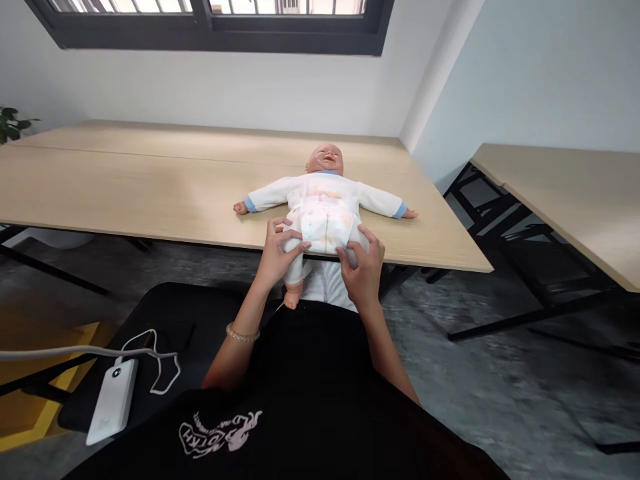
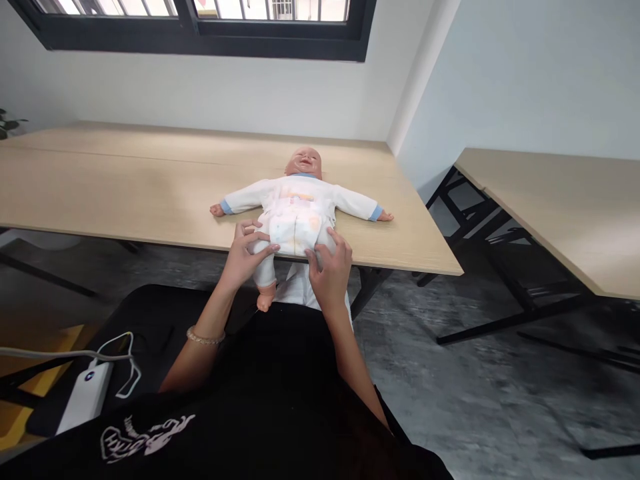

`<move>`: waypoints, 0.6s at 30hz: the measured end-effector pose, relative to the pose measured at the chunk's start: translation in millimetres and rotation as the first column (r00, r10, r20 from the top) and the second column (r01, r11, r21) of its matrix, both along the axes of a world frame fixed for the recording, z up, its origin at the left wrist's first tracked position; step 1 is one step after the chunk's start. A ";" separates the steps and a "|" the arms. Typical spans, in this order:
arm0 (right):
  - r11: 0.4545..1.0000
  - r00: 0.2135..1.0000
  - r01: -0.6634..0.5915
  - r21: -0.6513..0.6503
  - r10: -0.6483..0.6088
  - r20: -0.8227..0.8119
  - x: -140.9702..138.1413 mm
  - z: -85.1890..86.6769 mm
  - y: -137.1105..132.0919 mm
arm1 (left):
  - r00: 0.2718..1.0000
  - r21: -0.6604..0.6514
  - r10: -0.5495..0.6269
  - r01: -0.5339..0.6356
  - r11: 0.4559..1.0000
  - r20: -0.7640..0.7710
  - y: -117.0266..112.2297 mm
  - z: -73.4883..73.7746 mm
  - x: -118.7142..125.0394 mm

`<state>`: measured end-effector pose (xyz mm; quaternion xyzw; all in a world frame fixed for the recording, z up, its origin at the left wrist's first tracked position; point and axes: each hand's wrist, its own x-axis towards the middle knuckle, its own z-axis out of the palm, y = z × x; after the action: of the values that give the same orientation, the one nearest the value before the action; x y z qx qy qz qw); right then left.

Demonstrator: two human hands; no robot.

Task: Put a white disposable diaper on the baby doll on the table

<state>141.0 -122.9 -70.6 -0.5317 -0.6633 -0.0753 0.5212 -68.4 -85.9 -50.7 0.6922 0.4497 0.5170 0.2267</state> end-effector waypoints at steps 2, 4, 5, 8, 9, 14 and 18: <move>1.000 1.000 0.029 0.006 -0.029 -0.006 -2.5 -4.3 2.4 | 0.997 -0.035 0.004 -0.001 0.999 0.079 3.4 -5.7 3.3; 0.997 0.997 0.079 0.014 -0.078 -0.026 -5.3 -8.8 4.8 | 0.990 -0.028 0.019 -0.015 0.999 0.141 5.9 -10.8 7.2; 0.994 0.994 0.107 0.013 -0.106 -0.034 -6.7 -10.6 5.9 | 0.987 -0.015 0.030 -0.028 1.000 0.158 6.5 -12.3 8.9; 0.985 0.984 0.170 -0.019 -0.170 -0.046 -9.7 -12.4 7.4 | 0.990 0.011 0.062 -0.064 0.998 0.128 5.4 -12.3 11.1; 0.984 0.983 0.177 -0.033 -0.178 -0.047 -9.9 -11.4 7.1 | 0.993 0.015 0.067 -0.069 0.998 0.095 4.2 -11.1 10.7; 0.994 0.992 0.103 -0.025 -0.104 -0.070 -4.1 3.8 1.7 | 0.998 0.032 0.038 -0.036 0.999 -0.057 -2.9 -2.8 4.3; 0.998 0.988 0.058 -0.004 -0.058 -0.143 -0.5 19.2 0.8 | 0.999 -0.004 0.012 -0.012 1.000 0.036 -0.4 4.7 1.5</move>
<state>140.5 -122.1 -51.3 -0.5548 -0.6085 -0.0522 0.5650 -66.9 -86.3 -46.0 0.6796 0.4507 0.5299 0.2329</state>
